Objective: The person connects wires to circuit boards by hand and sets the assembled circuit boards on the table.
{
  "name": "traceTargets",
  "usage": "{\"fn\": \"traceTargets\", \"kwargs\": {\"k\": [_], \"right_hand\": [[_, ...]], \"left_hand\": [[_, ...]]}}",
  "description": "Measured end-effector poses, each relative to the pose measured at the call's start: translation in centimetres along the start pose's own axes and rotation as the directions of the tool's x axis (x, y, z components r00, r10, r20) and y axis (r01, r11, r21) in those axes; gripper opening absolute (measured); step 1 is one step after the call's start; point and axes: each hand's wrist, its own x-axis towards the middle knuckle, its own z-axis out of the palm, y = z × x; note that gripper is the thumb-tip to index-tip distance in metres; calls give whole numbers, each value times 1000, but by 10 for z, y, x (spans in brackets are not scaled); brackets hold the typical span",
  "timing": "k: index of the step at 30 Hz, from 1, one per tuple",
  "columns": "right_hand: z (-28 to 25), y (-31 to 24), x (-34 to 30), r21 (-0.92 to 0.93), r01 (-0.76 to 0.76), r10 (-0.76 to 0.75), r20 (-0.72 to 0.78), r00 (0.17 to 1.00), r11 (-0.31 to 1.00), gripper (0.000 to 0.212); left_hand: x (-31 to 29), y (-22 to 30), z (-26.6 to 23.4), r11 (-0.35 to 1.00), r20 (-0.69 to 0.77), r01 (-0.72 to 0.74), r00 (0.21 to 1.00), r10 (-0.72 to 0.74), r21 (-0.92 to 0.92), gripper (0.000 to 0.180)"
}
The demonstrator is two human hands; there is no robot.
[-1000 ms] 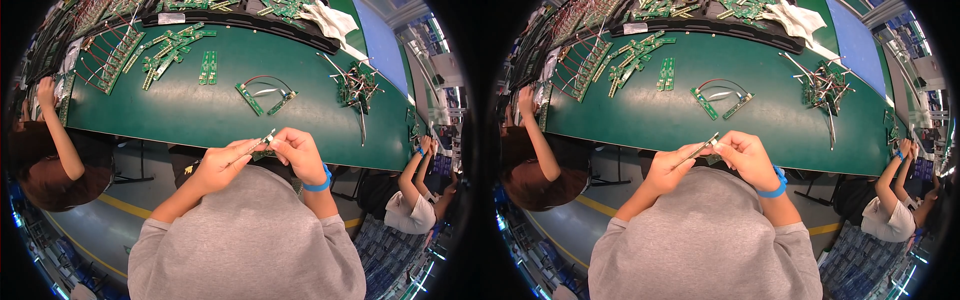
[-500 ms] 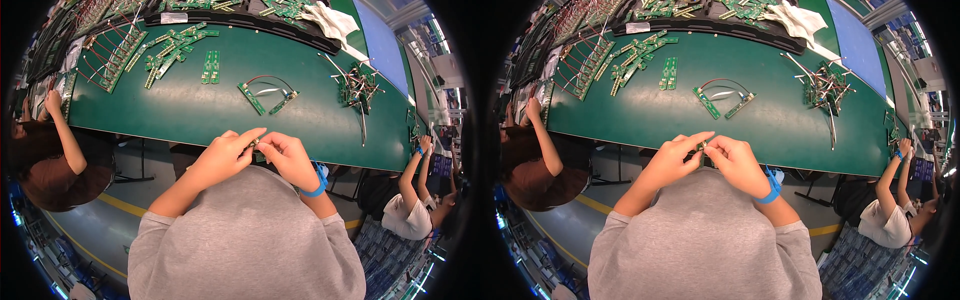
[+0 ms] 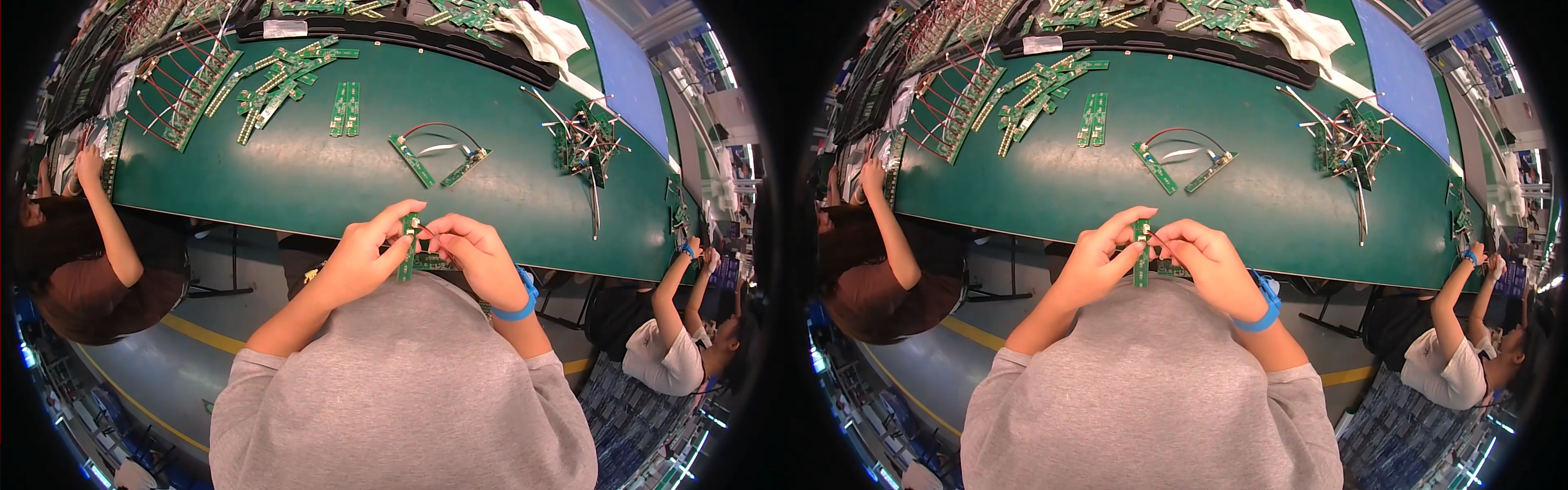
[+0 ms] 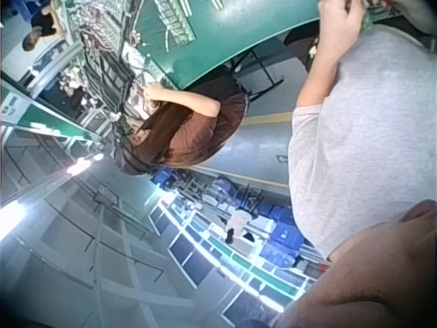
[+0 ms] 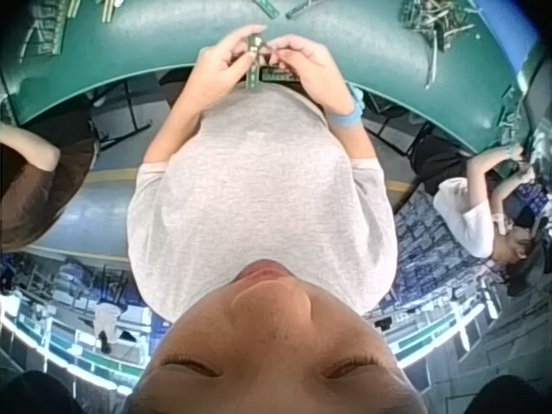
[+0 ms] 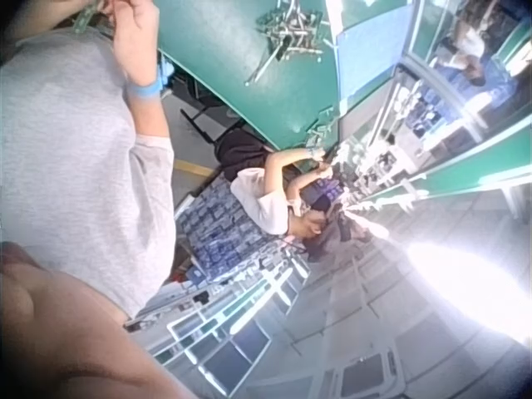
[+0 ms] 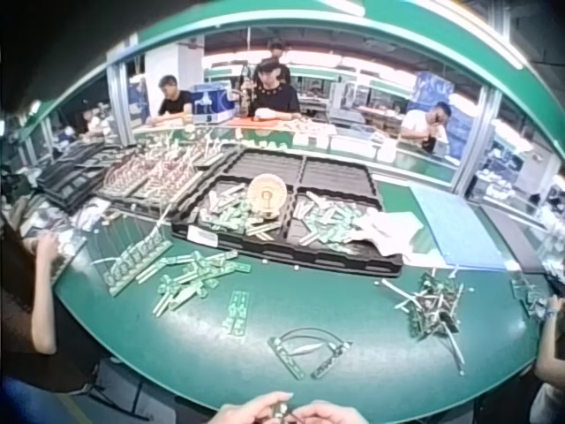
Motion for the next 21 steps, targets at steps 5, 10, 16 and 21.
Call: {"fn": "traceTargets", "kwargs": {"k": [5, 10, 16, 21], "right_hand": [[-5, 6, 0, -11, -20, 20, -28, 999, 1000, 18], [-7, 11, 1, -65, 43, -45, -29, 999, 997, 14], [-3, 11, 1, -215, 131, -142, -37, 989, 968, 10], [-1, 13, 1, -190, 75, -101, -128, 987, 979, 11]], "left_hand": [[-1, 1, -3, 996, 4, 76, 997, -77, 49, 36], [0, -11, -1, 989, -32, 69, 997, -73, -128, 25], [2, -12, -4, 975, -22, 75, 996, -81, -210, 22], [2, 1, -9, 965, 0, 141, 989, -145, -219, 20]]}}
